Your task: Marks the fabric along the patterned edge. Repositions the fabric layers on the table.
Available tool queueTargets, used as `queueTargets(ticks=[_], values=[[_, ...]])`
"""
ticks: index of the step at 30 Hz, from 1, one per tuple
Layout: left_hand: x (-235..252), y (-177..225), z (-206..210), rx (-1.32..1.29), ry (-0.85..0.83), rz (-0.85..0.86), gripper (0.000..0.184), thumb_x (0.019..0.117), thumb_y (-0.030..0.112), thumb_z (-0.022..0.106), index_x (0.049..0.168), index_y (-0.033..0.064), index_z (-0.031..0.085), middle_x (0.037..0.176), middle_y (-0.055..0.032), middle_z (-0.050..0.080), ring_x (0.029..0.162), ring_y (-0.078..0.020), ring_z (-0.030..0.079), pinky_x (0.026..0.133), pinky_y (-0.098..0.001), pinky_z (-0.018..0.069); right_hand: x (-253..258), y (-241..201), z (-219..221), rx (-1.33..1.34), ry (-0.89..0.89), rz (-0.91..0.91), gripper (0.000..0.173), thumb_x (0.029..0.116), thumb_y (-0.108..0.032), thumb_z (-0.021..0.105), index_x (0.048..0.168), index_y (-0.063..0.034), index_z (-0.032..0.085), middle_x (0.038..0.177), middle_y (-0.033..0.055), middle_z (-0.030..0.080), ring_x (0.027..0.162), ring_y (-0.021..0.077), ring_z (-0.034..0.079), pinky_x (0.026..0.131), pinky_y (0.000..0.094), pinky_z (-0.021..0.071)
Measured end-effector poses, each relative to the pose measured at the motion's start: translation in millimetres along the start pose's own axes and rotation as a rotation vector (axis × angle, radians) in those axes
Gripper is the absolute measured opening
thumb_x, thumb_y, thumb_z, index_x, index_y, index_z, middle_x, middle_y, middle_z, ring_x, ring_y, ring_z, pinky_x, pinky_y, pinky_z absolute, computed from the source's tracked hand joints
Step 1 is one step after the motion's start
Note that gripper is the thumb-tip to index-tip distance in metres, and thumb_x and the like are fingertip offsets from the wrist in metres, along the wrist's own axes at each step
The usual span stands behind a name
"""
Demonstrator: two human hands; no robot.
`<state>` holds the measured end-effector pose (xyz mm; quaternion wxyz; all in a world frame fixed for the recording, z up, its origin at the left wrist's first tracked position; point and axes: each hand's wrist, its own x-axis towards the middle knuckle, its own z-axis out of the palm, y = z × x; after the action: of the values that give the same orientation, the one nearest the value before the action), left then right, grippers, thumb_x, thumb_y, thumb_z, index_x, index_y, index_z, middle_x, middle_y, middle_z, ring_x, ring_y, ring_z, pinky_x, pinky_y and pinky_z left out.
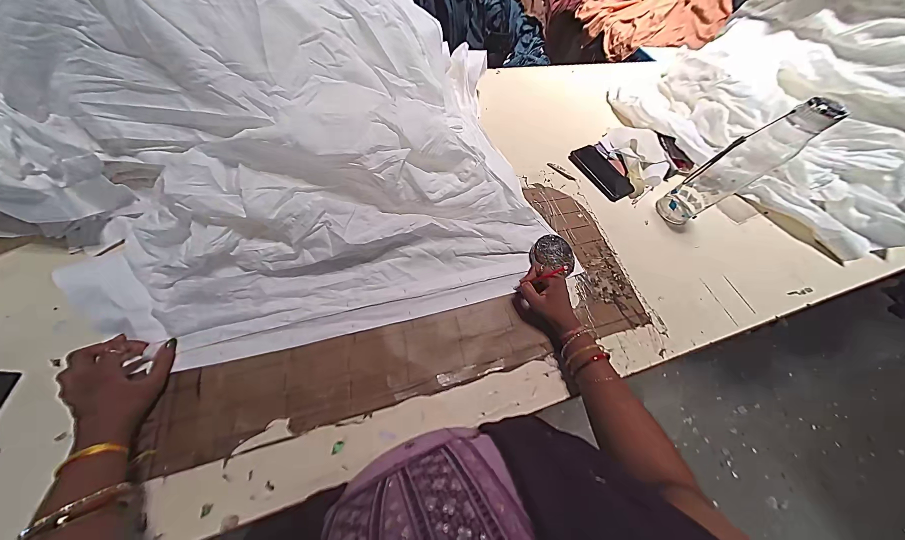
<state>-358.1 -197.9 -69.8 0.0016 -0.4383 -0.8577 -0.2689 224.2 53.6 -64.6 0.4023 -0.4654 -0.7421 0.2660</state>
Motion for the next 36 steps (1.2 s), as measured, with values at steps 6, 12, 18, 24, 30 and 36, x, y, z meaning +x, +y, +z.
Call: queueTargets(ticks=[6, 12, 18, 24, 30, 36], values=[[-0.9, 0.5, 0.5, -0.006, 0.002, 0.010, 0.064, 0.0914, 0.044, 0.061, 0.115, -0.0157, 0.061, 0.137, -0.0458, 0.045, 0.128, -0.0653, 0.041, 0.106, -0.0723, 0.0289, 14.7, 1.6, 9.9, -0.075, 0.127, -0.042, 0.022, 0.0873, -0.011, 0.057, 0.085, 0.0083, 0.067, 0.075, 0.0127, 0.064, 0.068, 0.0138, 0.057, 0.067, 0.0333, 0.0462], [0.0, 2.5, -0.8, 0.004, -0.001, 0.000, 0.061, 0.0925, 0.040, 0.061, 0.116, -0.0163, 0.061, 0.138, -0.0462, 0.044, 0.128, -0.0661, 0.040, 0.106, -0.0720, 0.0287, 21.1, -5.7, 11.4, -0.121, 0.037, -0.059, 0.018, 0.0855, -0.008, 0.058, 0.085, 0.0084, 0.065, 0.075, 0.0156, 0.064, 0.069, 0.0190, 0.059, 0.066, 0.0363, 0.0471], [-1.3, 2.8, -0.9, -0.004, 0.011, 0.012, 0.062, 0.0916, 0.042, 0.061, 0.115, -0.0156, 0.062, 0.137, -0.0451, 0.045, 0.128, -0.0648, 0.042, 0.107, -0.0715, 0.0290, 15.7, -5.5, 11.4, -0.026, 0.180, -0.035, 0.015, 0.0821, -0.006, 0.055, 0.074, 0.0066, 0.058, 0.064, 0.0045, 0.053, 0.059, 0.0050, 0.049, 0.059, 0.0234, 0.0410], [1.1, 1.3, -1.0, -0.014, 0.000, -0.002, 0.055, 0.0937, 0.035, 0.065, 0.115, -0.0156, 0.062, 0.137, -0.0451, 0.045, 0.128, -0.0647, 0.042, 0.105, -0.0725, 0.0313, 27.4, -4.3, -2.1, -0.197, 0.502, 0.006, 0.034, 0.1037, -0.008, 0.043, 0.111, 0.0176, 0.064, 0.108, 0.0279, 0.070, 0.106, 0.0311, 0.069, 0.097, 0.0408, 0.0520], [1.5, 2.8, -1.2, -0.010, 0.009, 0.006, 0.042, 0.0928, 0.024, 0.070, 0.108, -0.0143, 0.064, 0.133, -0.0446, 0.048, 0.124, -0.0647, 0.046, 0.102, -0.0735, 0.0336, 55.7, -7.4, -11.1, -0.832, -0.113, 0.265, 0.060, 0.1055, -0.041, 0.043, 0.145, 0.0045, 0.050, 0.148, 0.0287, 0.050, 0.143, 0.0463, 0.042, 0.116, 0.0702, 0.0209], [2.2, 1.0, -4.0, -0.095, 0.044, -0.028, 0.046, 0.0922, 0.026, 0.071, 0.115, -0.0138, 0.062, 0.135, -0.0433, 0.048, 0.127, -0.0618, 0.045, 0.106, -0.0708, 0.0333, 68.4, 50.0, -70.0, -0.868, 0.302, 0.604, 0.054, 0.1068, -0.027, 0.041, 0.150, 0.0049, 0.044, 0.148, 0.0337, 0.048, 0.142, 0.0489, 0.042, 0.115, 0.0715, 0.0233]])
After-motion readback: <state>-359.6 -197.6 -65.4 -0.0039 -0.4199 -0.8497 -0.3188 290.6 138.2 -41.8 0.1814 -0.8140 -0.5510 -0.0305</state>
